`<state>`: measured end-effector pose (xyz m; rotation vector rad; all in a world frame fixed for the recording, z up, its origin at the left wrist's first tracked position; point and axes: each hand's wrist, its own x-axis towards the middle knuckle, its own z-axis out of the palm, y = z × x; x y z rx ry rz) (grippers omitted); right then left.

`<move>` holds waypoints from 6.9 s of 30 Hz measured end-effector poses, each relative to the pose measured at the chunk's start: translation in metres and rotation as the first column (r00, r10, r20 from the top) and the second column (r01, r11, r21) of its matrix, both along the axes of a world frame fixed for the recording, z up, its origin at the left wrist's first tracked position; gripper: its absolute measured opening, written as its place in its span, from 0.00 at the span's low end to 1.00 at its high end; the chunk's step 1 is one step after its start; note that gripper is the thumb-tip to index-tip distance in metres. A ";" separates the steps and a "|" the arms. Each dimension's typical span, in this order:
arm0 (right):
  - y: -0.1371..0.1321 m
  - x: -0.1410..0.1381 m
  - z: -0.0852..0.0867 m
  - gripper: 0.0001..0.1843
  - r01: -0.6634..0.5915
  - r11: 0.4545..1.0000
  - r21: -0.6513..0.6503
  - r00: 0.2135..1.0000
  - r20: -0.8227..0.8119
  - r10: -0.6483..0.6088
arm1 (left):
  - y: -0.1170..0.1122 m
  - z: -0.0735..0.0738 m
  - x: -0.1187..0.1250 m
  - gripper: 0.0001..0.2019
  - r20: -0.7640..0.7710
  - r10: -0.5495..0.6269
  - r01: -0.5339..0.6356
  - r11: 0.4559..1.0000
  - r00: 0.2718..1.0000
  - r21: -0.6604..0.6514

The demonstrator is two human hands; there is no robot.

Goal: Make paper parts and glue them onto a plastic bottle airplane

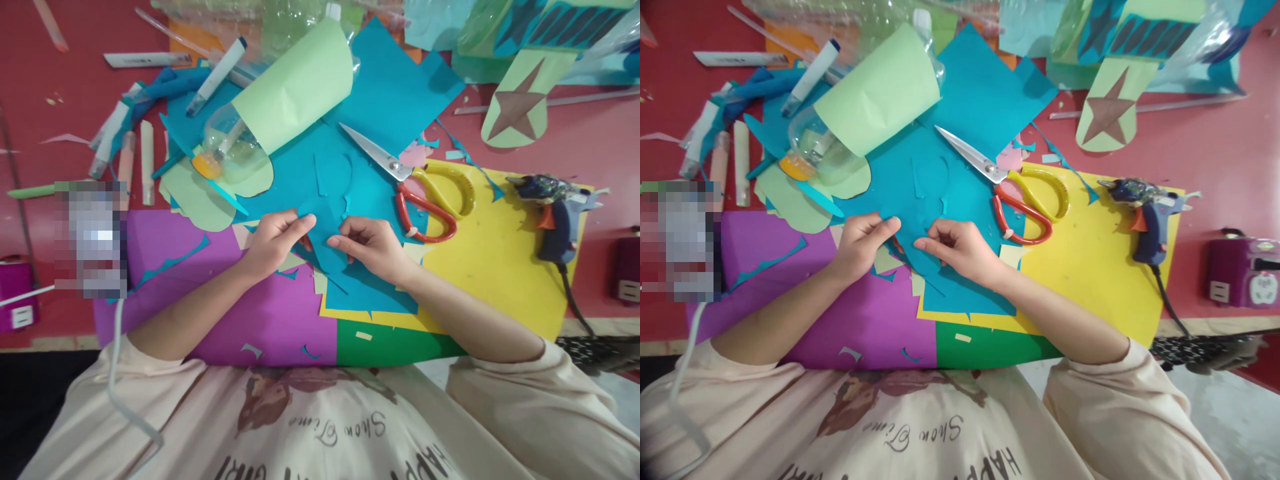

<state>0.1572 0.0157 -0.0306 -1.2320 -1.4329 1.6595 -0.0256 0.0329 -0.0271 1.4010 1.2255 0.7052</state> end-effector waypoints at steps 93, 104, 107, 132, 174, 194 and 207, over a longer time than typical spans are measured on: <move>0.001 0.001 0.004 0.29 0.019 0.998 -0.062 1.000 0.003 -0.018 | -0.001 -0.001 -0.004 0.20 -0.201 -0.227 0.242 0.969 0.953 0.056; 0.001 0.001 0.003 0.27 0.055 0.998 -0.040 0.998 -0.020 -0.056 | 0.000 -0.007 -0.002 0.26 -0.191 -0.260 0.286 0.950 0.947 0.125; 0.001 0.000 0.003 0.26 0.068 0.998 -0.017 0.996 -0.051 -0.069 | 0.001 -0.008 -0.001 0.28 -0.192 -0.286 0.310 0.944 0.939 0.109; 0.003 0.001 0.006 0.23 0.120 0.984 -0.130 0.979 -0.148 -0.139 | 0.002 -0.007 -0.003 0.25 -0.120 -0.237 0.251 0.960 0.964 0.127; 0.000 0.002 0.002 0.25 0.022 1.000 -0.021 0.998 -0.050 -0.023 | 0.000 -0.004 -0.001 0.22 -0.056 -0.152 0.158 0.980 0.987 0.123; 0.001 0.001 -0.002 0.25 0.028 0.999 0.037 0.999 0.027 -0.029 | -0.002 -0.006 -0.002 0.16 -0.149 -0.185 0.203 0.971 0.972 0.123; 0.000 0.002 0.001 0.26 -0.006 0.999 0.041 0.999 0.034 0.004 | -0.001 -0.009 -0.001 0.16 -0.182 -0.199 0.233 0.953 0.963 0.194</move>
